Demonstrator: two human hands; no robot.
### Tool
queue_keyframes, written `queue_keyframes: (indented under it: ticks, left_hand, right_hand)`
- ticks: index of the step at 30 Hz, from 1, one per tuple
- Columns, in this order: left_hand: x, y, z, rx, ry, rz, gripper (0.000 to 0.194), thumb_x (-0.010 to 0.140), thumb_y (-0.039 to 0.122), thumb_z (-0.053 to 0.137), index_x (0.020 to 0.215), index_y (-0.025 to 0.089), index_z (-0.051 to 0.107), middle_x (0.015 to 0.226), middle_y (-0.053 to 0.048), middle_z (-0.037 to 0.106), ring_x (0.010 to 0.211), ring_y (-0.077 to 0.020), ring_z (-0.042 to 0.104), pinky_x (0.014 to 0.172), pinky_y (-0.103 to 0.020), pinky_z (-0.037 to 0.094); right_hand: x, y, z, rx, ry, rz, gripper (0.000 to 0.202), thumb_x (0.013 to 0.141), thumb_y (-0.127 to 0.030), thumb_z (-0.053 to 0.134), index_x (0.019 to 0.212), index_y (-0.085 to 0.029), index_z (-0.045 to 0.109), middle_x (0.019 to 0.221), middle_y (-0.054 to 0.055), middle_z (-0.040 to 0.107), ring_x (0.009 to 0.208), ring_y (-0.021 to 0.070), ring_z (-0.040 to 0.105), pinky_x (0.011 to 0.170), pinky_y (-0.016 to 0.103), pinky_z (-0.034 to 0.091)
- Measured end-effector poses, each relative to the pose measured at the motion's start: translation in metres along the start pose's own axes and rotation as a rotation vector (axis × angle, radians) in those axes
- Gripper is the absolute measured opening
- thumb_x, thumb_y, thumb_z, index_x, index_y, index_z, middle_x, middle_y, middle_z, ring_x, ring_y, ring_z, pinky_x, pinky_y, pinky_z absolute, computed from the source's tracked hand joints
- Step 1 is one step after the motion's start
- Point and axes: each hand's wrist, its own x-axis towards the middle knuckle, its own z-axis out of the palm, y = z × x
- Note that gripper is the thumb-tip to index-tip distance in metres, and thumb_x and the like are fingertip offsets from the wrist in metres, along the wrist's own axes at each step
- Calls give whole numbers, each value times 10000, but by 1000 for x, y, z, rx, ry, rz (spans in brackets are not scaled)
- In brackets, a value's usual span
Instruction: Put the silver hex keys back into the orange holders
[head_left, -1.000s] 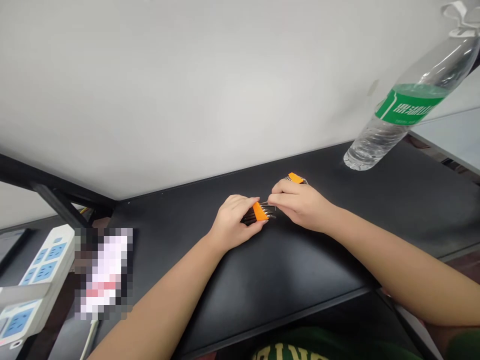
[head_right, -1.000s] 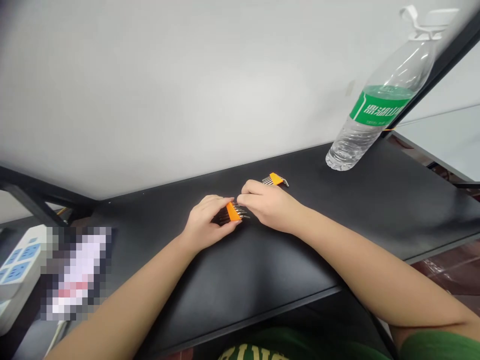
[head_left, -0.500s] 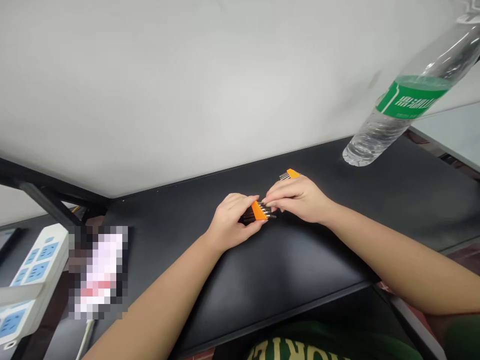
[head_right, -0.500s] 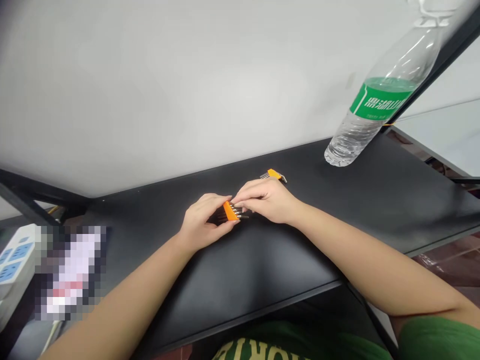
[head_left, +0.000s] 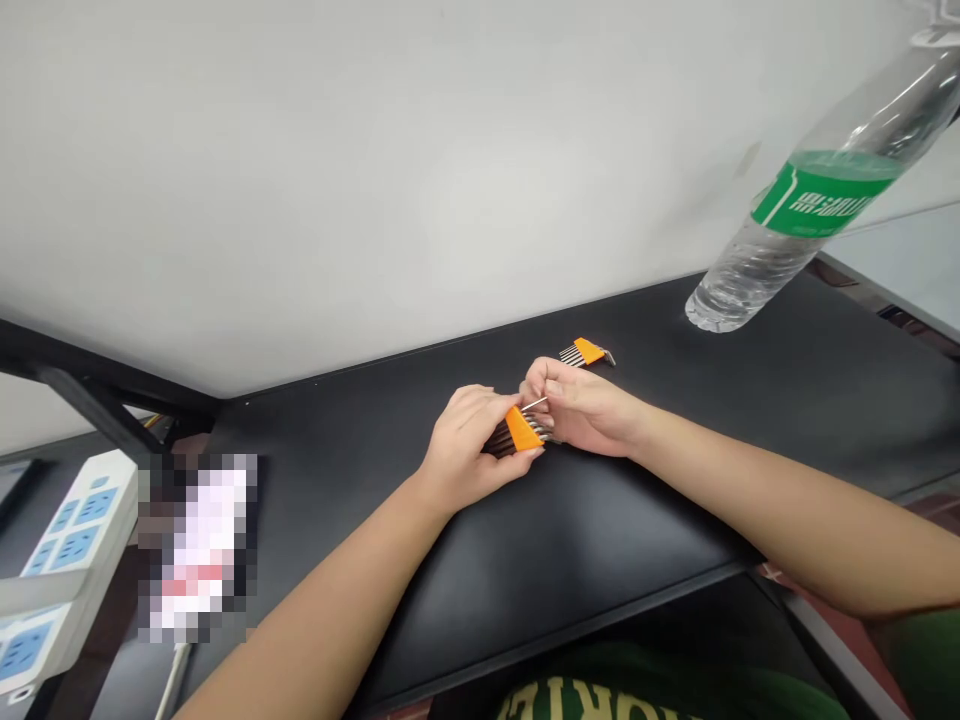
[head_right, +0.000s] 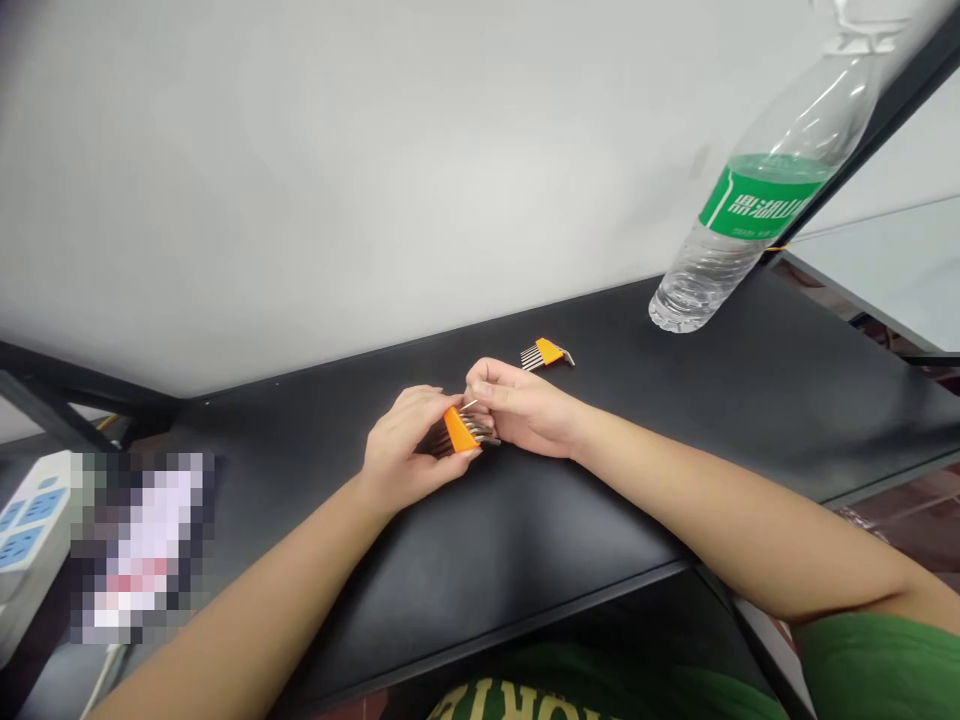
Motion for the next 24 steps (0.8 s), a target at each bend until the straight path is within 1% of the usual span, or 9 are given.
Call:
queue_keyframes:
  ticks: [3, 7, 10, 12, 14, 17, 20, 22, 24]
  left_hand:
    - [0, 2, -1, 7, -44, -8, 509, 833, 363, 795, 1281, 231, 595, 1000, -45, 773, 876, -207, 729, 1035, -476, 538]
    - [0, 4, -1, 38, -104, -12, 387, 852, 348, 771, 1190, 232, 623, 903, -23, 735, 819, -186, 694, 1040, -475, 522]
    - [-1, 1, 0, 36, -128, -45, 358, 861, 354, 769, 1165, 230, 627, 915, -22, 736, 819, -183, 686, 1055, -474, 510]
    - [-3, -3, 0, 36, -131, -72, 395, 875, 363, 760, 1221, 236, 618, 979, -33, 758, 860, -193, 702, 1065, -473, 507]
    - [-5, -8, 1, 60, -119, -95, 455, 889, 371, 748, 1298, 236, 599, 1045, -55, 768, 929, -217, 717, 1051, -466, 519]
    - [-8, -15, 1, 139, -107, -132, 509, 909, 368, 735, 1373, 235, 573, 1104, -81, 765, 1003, -244, 719, 1014, -454, 538]
    - [-10, -18, 1, 180, -83, -150, 518, 906, 367, 746, 1377, 236, 575, 1101, -76, 765, 995, -240, 719, 989, -435, 551]
    - [-9, -18, 1, 187, -54, -166, 513, 895, 369, 759, 1359, 230, 588, 1082, -71, 765, 977, -233, 719, 956, -411, 564]
    - [-9, -17, 0, 192, -27, -185, 502, 891, 367, 764, 1345, 230, 599, 1074, -69, 764, 963, -228, 719, 927, -395, 574]
  right_hand:
    - [0, 1, -3, 23, -12, 79, 319, 863, -389, 829, 853, -193, 577, 795, -20, 543, 716, 118, 479, 670, 249, 405]
    - [1, 10, -7, -25, 14, 214, 362, 836, -376, 854, 817, -192, 543, 763, -22, 591, 681, 117, 533, 655, 249, 421]
    - [4, 14, -6, -96, 51, 210, 354, 878, -425, 800, 840, -201, 529, 773, -31, 585, 694, 121, 546, 672, 261, 434]
    - [5, 11, -7, -313, 107, 125, 324, 937, -462, 712, 846, -204, 538, 763, -26, 572, 696, 131, 532, 674, 276, 434]
    - [5, 5, -10, -736, 201, -30, 269, 980, -422, 632, 840, -199, 574, 771, -7, 571, 719, 150, 524, 705, 304, 441]
    - [2, -6, -20, -1427, 288, -260, 132, 966, -258, 606, 870, -180, 653, 887, 50, 612, 838, 192, 558, 826, 361, 458]
    - [-1, -11, -27, -1781, 218, -243, 103, 947, -220, 645, 1006, -164, 708, 1058, 108, 639, 986, 246, 601, 928, 407, 467]
    - [-2, -11, -27, -1878, 145, -178, 163, 939, -229, 673, 1081, -163, 717, 1136, 129, 636, 1063, 274, 608, 972, 419, 468]
    - [-2, -10, -25, -1911, 135, -143, 188, 948, -230, 667, 1116, -160, 710, 1166, 138, 630, 1084, 279, 612, 978, 413, 474]
